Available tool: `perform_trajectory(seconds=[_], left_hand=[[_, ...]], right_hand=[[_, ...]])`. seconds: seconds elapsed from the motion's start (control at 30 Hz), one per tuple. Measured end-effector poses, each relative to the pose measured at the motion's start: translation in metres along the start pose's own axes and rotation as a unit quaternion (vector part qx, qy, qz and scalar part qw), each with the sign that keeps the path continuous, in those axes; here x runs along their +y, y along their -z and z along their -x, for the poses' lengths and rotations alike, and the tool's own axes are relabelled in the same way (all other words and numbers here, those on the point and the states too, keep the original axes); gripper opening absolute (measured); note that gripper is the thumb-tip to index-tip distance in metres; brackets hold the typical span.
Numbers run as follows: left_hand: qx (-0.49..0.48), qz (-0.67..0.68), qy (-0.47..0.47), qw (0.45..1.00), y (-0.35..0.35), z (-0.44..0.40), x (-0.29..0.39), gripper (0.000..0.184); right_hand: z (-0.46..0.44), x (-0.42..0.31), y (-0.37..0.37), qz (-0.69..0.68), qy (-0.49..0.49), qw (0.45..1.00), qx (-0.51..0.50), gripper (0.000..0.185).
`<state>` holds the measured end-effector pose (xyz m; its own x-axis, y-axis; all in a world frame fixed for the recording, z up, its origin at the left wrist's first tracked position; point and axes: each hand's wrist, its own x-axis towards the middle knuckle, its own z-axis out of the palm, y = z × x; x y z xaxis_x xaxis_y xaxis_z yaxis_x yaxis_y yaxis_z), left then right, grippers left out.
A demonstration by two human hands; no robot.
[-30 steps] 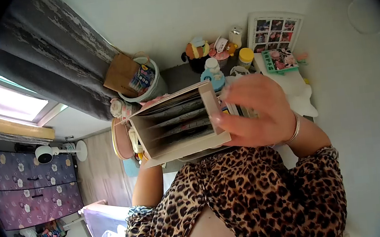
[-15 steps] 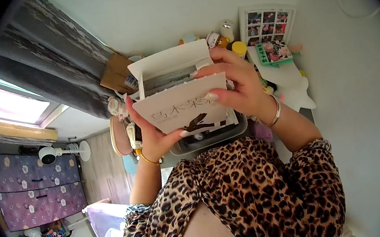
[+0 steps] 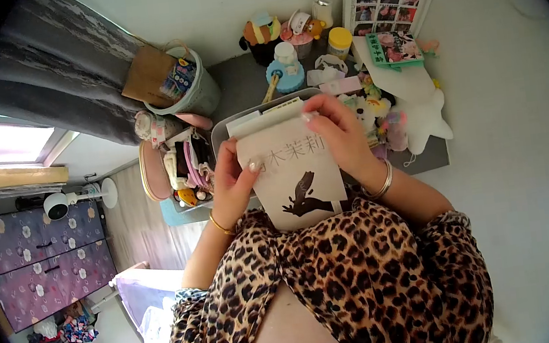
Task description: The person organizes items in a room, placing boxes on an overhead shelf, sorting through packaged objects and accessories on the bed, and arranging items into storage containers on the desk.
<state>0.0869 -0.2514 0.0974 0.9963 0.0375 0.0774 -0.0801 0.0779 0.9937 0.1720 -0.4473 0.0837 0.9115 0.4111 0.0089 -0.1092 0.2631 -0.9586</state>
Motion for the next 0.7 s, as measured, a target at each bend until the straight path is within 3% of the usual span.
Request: perform_trajectory(seconds=[0.13,0.2,0.27,0.33,0.37,0.43,0.5,0.57,0.63,0.7], left_hand=[[0.033,-0.01,0.071,0.997,0.0,0.003,-0.015,0.017],[0.067,0.069,0.053,0.994,-0.013,0.001,0.002,0.018],[0.056,0.061,0.02,0.996,-0.013,-0.001,0.001,0.019],[-0.001,-0.037,-0.019,0.999,0.001,0.002,-0.011,0.021],[-0.017,-0.03,-0.002,0.999,0.004,0.006,-0.012,0.022],[0.003,-0.03,-0.006,1.0,0.007,0.022,-0.012,0.022],[0.028,-0.004,0.012,1.0,0.015,0.042,-0.023,0.021],[0.044,-0.088,-0.065,0.993,0.021,0.065,-0.027,0.024],[0.007,-0.093,-0.032,0.995,0.001,0.122,-0.012,0.033],[-0.014,-0.103,0.046,0.994,-0.053,0.197,-0.01,0.037]], right_hand=[[0.005,-0.011,-0.012,-0.063,-0.032,0.997,0.015,0.036],[0.004,-0.011,-0.011,-0.018,-0.033,0.999,0.002,0.034],[0.001,-0.009,-0.006,0.05,-0.02,0.998,-0.024,0.028],[0.002,-0.001,-0.001,0.136,0.004,0.989,-0.056,0.021],[0.007,-0.003,-0.005,0.126,-0.028,0.991,-0.021,0.019],[0.021,-0.007,-0.023,0.107,-0.098,0.989,0.011,0.021],[0.031,0.004,-0.028,0.166,-0.075,0.983,-0.002,0.026],[0.042,-0.005,-0.046,0.205,-0.098,0.973,-0.025,0.027],[0.106,-0.001,-0.047,0.212,-0.1,0.972,-0.014,0.029],[0.191,0.008,-0.01,0.165,-0.084,0.981,-0.064,0.032]])
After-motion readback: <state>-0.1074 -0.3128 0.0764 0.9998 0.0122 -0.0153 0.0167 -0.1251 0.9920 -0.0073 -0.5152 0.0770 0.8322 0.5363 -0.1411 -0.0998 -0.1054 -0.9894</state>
